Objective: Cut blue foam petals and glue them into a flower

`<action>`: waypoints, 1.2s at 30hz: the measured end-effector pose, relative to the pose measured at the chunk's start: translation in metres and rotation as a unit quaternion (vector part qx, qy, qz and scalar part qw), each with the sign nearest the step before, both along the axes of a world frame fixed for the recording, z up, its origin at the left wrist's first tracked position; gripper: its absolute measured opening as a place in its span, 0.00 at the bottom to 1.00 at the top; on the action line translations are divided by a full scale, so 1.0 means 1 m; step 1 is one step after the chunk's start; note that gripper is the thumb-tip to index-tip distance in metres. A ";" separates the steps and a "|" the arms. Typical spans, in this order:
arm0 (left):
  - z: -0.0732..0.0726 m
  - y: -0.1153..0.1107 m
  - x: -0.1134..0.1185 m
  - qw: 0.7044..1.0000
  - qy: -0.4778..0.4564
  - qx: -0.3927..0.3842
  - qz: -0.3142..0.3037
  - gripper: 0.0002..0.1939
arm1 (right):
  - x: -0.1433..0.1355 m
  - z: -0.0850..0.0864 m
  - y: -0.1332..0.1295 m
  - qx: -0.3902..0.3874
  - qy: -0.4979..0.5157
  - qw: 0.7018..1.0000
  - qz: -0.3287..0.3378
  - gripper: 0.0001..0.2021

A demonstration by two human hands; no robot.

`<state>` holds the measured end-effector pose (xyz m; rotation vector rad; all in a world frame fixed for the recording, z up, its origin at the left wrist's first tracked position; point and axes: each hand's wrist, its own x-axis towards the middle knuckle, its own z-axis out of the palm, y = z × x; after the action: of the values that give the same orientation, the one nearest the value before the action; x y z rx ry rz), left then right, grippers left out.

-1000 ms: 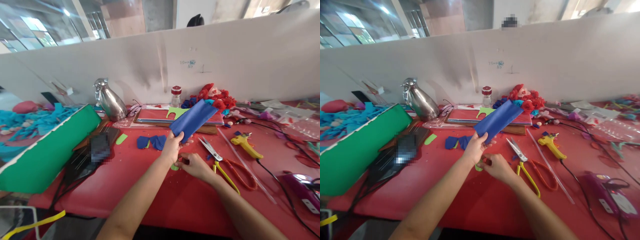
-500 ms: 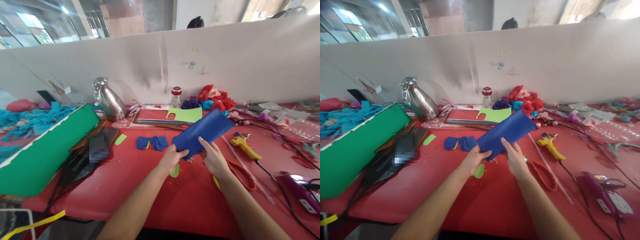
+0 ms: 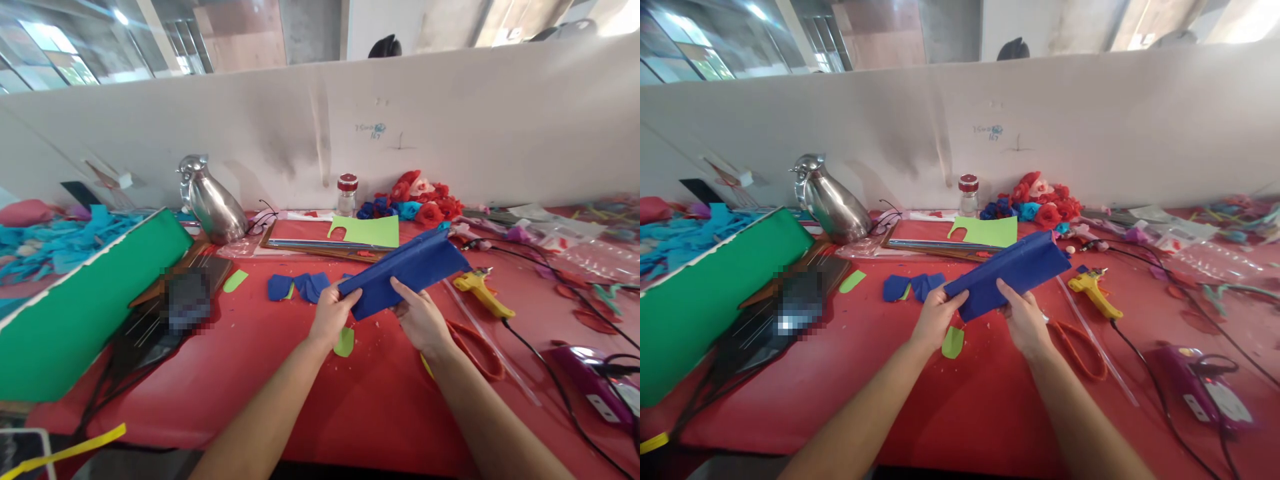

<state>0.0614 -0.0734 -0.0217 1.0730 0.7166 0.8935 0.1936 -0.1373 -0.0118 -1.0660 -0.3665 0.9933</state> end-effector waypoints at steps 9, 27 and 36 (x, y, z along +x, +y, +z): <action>0.010 -0.006 0.000 0.999 0.030 0.031 0.024 0.13 | 0.002 -0.005 0.003 0.013 0.037 0.999 0.001 0.15; 0.026 -0.011 -0.003 0.996 -0.080 -0.025 -0.022 0.18 | 0.007 -0.002 0.006 -0.057 0.154 0.986 -0.034 0.08; 0.019 -0.007 -0.004 0.995 -0.074 -0.051 -0.035 0.21 | 0.006 -0.013 0.011 -0.060 0.156 0.986 -0.030 0.09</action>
<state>0.0571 -0.0806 -0.0024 0.9264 0.5914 0.8566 0.1992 -0.1263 -0.0245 -1.0038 -0.0192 1.1195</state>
